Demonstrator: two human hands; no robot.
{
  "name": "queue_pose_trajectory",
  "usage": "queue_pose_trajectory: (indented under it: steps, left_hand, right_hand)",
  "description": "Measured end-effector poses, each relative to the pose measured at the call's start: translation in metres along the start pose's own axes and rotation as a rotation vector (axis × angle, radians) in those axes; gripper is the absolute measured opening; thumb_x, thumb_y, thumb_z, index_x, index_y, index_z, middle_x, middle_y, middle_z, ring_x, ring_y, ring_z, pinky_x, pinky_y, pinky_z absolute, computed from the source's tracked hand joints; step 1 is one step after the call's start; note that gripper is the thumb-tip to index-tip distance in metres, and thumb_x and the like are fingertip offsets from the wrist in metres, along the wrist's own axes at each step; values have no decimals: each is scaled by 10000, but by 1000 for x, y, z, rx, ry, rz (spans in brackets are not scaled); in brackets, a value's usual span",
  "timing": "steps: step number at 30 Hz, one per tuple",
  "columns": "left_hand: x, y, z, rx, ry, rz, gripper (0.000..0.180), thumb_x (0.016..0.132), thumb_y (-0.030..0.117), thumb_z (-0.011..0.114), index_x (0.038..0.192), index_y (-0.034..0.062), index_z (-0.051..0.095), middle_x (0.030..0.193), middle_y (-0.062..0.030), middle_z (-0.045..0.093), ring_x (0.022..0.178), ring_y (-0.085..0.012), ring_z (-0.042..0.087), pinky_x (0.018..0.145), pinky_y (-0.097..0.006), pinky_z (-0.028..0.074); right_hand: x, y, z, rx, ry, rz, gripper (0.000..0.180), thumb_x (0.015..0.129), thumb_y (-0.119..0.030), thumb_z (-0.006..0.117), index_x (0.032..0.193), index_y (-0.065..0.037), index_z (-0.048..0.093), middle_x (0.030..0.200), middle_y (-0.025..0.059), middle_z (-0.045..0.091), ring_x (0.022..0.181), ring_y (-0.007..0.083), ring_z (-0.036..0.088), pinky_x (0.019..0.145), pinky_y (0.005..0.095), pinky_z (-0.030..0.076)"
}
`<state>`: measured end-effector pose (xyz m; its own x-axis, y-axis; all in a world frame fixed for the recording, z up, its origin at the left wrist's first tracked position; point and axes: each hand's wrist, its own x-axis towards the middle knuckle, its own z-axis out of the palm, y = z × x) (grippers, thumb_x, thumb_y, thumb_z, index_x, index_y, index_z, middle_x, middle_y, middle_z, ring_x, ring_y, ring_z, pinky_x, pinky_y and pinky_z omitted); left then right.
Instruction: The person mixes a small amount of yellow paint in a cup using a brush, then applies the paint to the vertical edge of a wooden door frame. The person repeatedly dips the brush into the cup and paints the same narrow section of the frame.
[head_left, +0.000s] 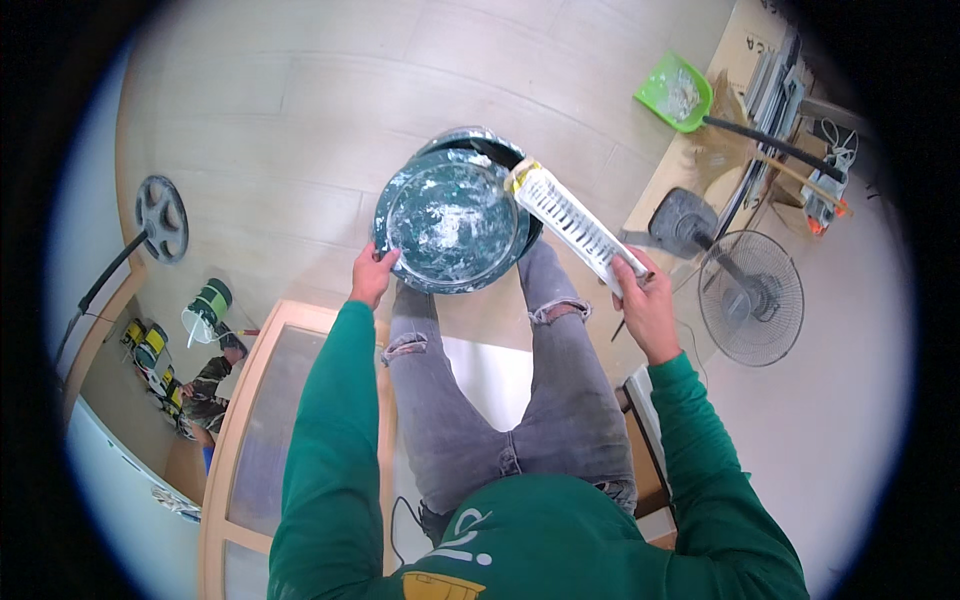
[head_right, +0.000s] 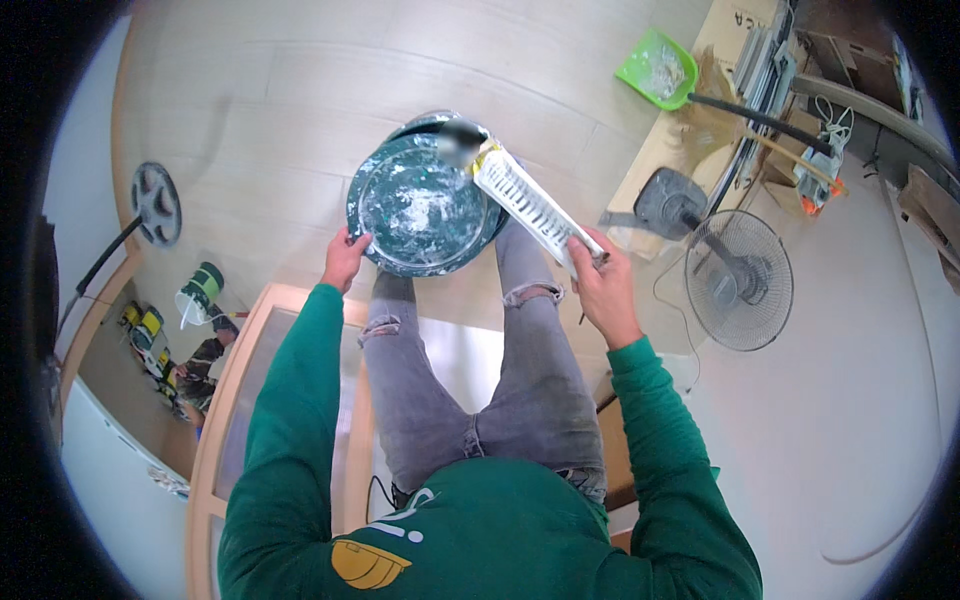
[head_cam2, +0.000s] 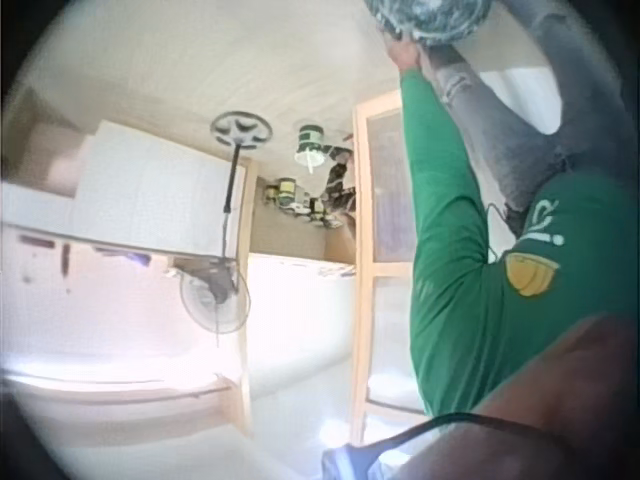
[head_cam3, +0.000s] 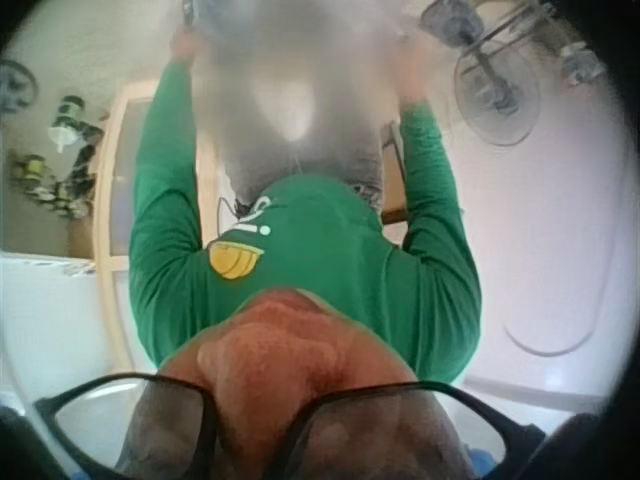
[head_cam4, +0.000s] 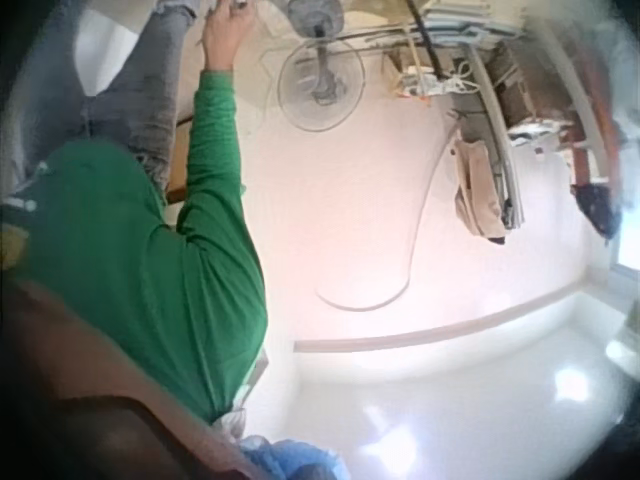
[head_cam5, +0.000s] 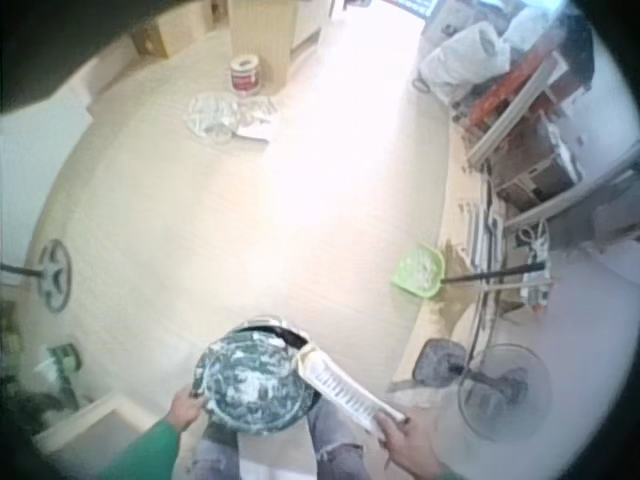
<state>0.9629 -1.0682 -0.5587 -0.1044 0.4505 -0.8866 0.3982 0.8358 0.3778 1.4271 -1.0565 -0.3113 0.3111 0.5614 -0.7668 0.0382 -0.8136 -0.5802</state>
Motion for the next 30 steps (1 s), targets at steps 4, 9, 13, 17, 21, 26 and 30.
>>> queue_pose_trajectory:
  steps: [4, 9, 13, 17, 21, 26, 30]
  left_hand:
    - [-81, -9, -19, -376, -125, -103, 395, 1062, 206, 709, 1409, 50, 599, 1248, -66, 723, 1036, -165, 721, 898, -363, 608]
    - [-176, -60, -94, -553, -12, -156, 320, 1119, 186, 614, 1424, 91, 600, 1304, -67, 717, 1105, -184, 715, 940, -387, 624]
    - [-195, -68, -109, -730, 69, -134, 312, 1134, 187, 588, 1433, 100, 597, 1347, -76, 709, 1160, -212, 714, 961, -410, 636]
    - [-205, -69, -108, -763, 72, -147, 332, 1124, 173, 604, 1450, 114, 580, 1362, -43, 696, 1137, -189, 697, 954, -419, 607]
    - [-205, -70, -109, -764, 55, -144, 343, 1127, 166, 593, 1464, 104, 564, 1387, -53, 683, 1174, -198, 694, 968, -420, 605]
    - [-191, -58, -105, -758, 38, -118, 365, 1130, 173, 588, 1484, 90, 548, 1411, -70, 673, 1194, -209, 695, 977, -417, 605]
    - [-190, -64, -103, -750, 35, -101, 372, 1134, 198, 593, 1487, 89, 546, 1415, -76, 676, 1193, -212, 697, 966, -408, 609]
  right_hand:
    - [22, 46, 28, -148, 109, -109, 315, 1057, -188, 710, 1292, 20, 736, 962, 104, 786, 751, 171, 693, 686, 343, 568]
    - [38, 47, 84, -404, 52, -152, 269, 1011, -168, 712, 1261, -80, 760, 992, 245, 777, 887, 372, 775, 789, 432, 599]
    - [53, 47, 122, -589, -52, -234, 261, 998, -155, 676, 1246, -123, 750, 1017, 227, 777, 943, 450, 743, 808, 499, 595]
    - [79, 57, 149, -782, -129, -526, 202, 959, -153, 689, 1137, -120, 780, 957, 200, 759, 840, 434, 735, 739, 508, 583]
    - [131, 71, 196, -1249, -422, -629, 227, 949, -184, 651, 1113, -116, 793, 908, 156, 770, 889, 372, 768, 765, 491, 606]
    - [195, 94, 260, -1605, -605, -712, 218, 970, -211, 630, 1005, -119, 824, 977, 73, 802, 967, 291, 794, 794, 438, 624]
    - [186, 70, 280, -1528, -472, -536, 306, 990, -276, 672, 1239, -111, 742, 1062, 105, 816, 1065, 310, 780, 870, 492, 619]
